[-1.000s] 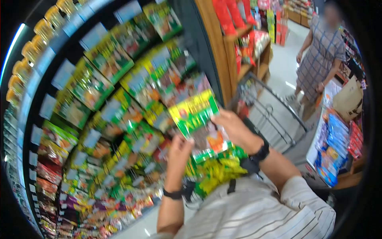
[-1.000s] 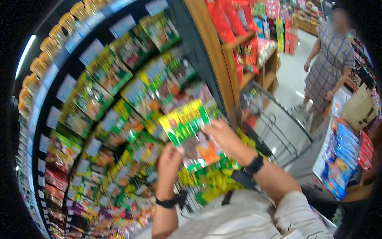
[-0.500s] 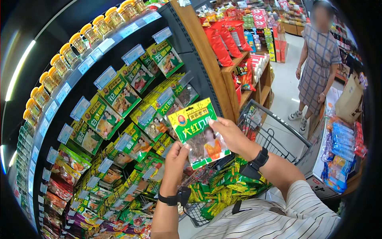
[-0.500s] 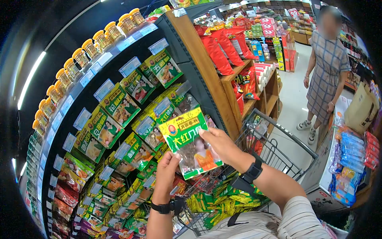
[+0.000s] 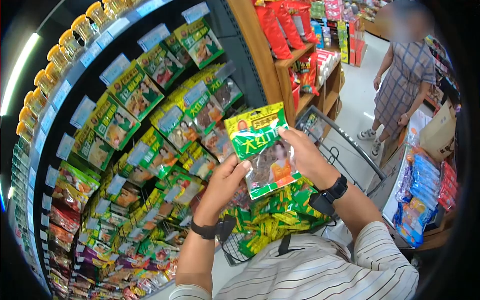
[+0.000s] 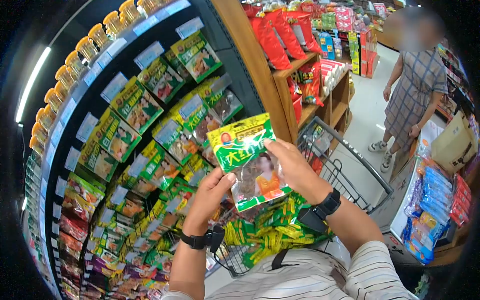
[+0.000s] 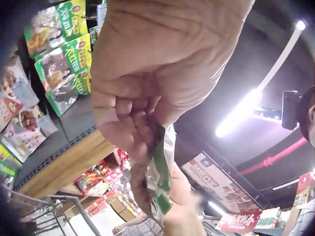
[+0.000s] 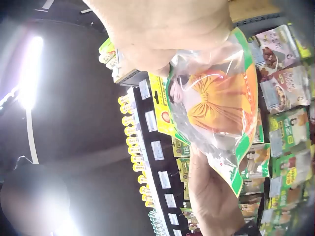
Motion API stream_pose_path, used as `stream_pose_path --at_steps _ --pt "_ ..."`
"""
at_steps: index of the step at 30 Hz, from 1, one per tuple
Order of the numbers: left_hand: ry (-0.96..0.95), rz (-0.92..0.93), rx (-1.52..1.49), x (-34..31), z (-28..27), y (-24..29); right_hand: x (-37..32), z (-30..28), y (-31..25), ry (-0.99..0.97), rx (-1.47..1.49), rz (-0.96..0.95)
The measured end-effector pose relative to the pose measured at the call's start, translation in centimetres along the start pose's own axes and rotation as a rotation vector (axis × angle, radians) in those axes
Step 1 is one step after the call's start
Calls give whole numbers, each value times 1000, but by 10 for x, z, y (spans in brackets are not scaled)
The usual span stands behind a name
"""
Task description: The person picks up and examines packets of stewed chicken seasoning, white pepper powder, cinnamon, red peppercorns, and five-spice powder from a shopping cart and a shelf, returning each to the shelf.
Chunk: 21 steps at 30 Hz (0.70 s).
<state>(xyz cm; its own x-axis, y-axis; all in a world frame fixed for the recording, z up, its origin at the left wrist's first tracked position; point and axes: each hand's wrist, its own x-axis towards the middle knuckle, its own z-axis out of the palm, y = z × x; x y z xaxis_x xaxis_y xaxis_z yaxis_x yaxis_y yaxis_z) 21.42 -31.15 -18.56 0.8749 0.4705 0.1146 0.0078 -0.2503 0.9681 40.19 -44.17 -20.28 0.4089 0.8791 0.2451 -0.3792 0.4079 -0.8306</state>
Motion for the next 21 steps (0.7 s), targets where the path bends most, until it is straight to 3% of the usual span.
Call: stream_pose_path --at_steps 8,11,18,19,21 --pt "-34 -120 -157 -6 23 -46 -20 -31 39 119 237 206" --pt "16 -129 -103 1 22 -50 -19 -31 28 135 29 158" --pt "119 -193 -54 27 18 -38 16 -50 42 46 200 147" --pt "132 -128 -71 30 22 -34 20 -56 44 45 142 145" --pt "153 -167 -71 38 15 -44 32 -70 53 25 21 125"
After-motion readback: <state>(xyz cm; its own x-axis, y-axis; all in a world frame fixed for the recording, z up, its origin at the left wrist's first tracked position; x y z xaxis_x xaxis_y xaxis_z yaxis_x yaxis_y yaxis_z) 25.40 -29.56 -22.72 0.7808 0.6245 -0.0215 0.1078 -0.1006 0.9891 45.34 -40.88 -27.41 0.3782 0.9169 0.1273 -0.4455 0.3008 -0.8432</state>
